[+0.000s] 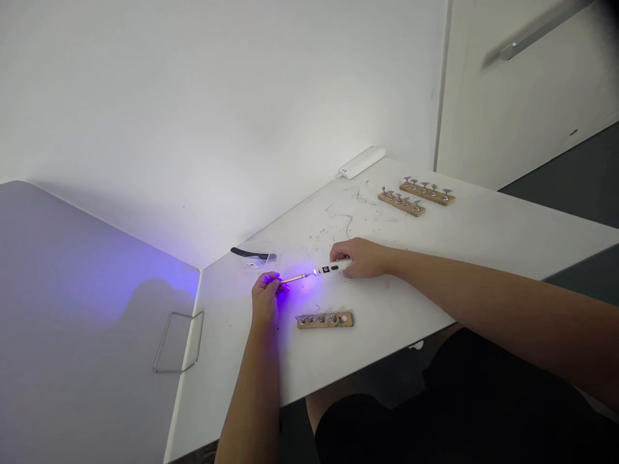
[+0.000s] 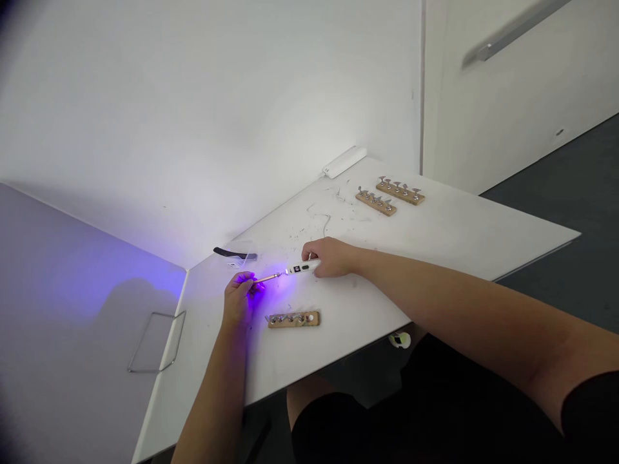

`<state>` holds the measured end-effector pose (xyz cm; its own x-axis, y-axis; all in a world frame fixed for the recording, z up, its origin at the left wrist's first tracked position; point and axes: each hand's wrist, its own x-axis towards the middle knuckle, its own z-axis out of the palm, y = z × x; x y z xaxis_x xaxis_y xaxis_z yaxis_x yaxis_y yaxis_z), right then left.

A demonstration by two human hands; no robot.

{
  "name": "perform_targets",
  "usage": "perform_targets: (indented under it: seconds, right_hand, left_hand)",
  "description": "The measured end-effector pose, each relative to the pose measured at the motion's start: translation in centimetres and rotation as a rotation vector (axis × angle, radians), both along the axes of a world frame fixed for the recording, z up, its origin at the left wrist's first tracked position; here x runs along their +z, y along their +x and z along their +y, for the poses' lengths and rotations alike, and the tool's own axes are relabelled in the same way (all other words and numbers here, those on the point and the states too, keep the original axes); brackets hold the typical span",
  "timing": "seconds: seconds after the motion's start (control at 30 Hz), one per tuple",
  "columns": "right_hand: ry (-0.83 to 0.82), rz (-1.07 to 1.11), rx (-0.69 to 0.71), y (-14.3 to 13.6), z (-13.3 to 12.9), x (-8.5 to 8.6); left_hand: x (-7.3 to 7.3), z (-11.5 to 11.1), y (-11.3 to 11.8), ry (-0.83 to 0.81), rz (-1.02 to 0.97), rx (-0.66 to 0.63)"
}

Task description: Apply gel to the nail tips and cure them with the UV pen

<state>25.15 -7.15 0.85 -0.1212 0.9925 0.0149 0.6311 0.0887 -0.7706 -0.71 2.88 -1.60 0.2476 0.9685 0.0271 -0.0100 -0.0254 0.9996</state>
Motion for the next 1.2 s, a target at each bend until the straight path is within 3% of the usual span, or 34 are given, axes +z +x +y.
perform_targets:
  seconds: [1.2]
  right_hand:
    - [-0.010, -0.002, -0.015, -0.04, 0.04, 0.04]
  left_hand:
    - [-0.29, 0.22, -0.18, 0.013, 0.014, 0.002]
